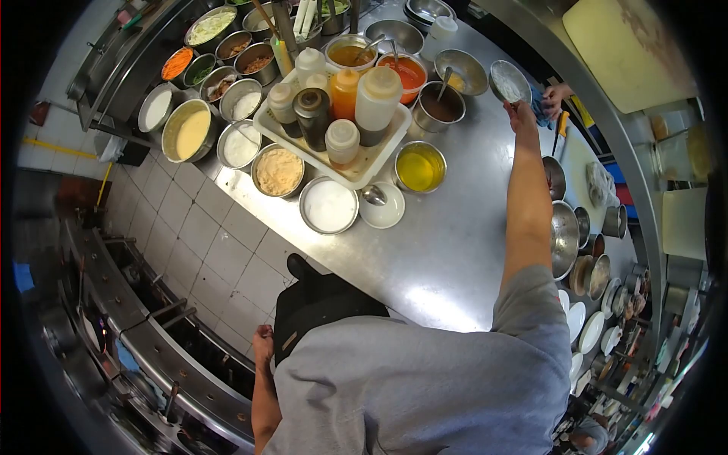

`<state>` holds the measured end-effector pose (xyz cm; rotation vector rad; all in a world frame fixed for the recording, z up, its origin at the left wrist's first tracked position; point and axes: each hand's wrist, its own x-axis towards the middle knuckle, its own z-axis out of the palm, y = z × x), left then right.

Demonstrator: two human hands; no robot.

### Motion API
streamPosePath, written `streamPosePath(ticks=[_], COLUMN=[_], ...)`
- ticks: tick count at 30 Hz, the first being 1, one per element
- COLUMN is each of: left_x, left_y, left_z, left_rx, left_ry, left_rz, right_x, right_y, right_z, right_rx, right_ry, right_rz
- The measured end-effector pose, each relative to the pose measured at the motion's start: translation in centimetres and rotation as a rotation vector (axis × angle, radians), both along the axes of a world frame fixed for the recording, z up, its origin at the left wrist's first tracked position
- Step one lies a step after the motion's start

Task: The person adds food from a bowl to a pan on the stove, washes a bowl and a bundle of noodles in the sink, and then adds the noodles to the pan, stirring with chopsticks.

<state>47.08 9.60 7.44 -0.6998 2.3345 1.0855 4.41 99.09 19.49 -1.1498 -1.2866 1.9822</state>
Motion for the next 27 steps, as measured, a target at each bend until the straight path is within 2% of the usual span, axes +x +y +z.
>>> streamPosePath(ticks=[3, 7, 8, 9, 11, 16, 19, 21, 23, 24, 25, 27], left_x=[-0.6, -4.7, -6.5, -8.3, -12.0, -19.0, -21.6, -22.9, -23.5, -23.4, -23.2, -22.2], left_y=[0.2, 0.9, 1.8, 2.9, 4.8, 7.1, 4.9, 1.5, -3.6, -6.0, -8.7, -13.7], left_z=[0.2, 1.6, 3.1, 4.8, 8.8, 21.2, 26.6, 28.2, 27.3, 27.5, 27.1, 25.4], left_rx=[0.102, 0.347, 0.373, 0.429, 0.531, 0.851, 1.078, 1.154, 1.091, 0.971, 0.947, 0.889], left_ry=[0.051, 0.166, 0.183, 0.201, 0.240, 0.331, 0.447, 0.467, 0.478, 0.518, 0.515, 0.513], left_rz=[0.171, 0.390, 0.368, 0.325, 0.248, -0.031, -0.135, -0.157, -0.176, -0.106, -0.032, 0.135], right_x=[1.4, 7.7, 9.4, 11.1, 14.0, 16.9, 16.3, 15.4, 14.0, 13.4, 12.6, 11.4], right_y=[-1.5, -7.4, -8.1, -11.6, -17.6, -37.4, -48.9, -57.7, -65.3, -69.1, -72.5, -78.5], right_z=[1.2, 7.7, 8.9, 11.5, 16.5, 25.5, 25.7, 25.3, 22.7, 21.7, 20.9, 18.3], right_rx=[0.090, 0.308, 0.336, 0.390, 0.533, 0.585, 0.519, 0.464, 0.403, 0.418, 0.406, 0.537], right_ry=[0.039, 0.011, -0.039, -0.069, -0.211, -0.163, -0.104, -0.088, -0.052, -0.045, -0.033, -0.037], right_rz=[0.021, 0.180, 0.247, 0.255, 0.420, 0.864, 1.133, 1.321, 1.466, 1.503, 1.579, 1.644])
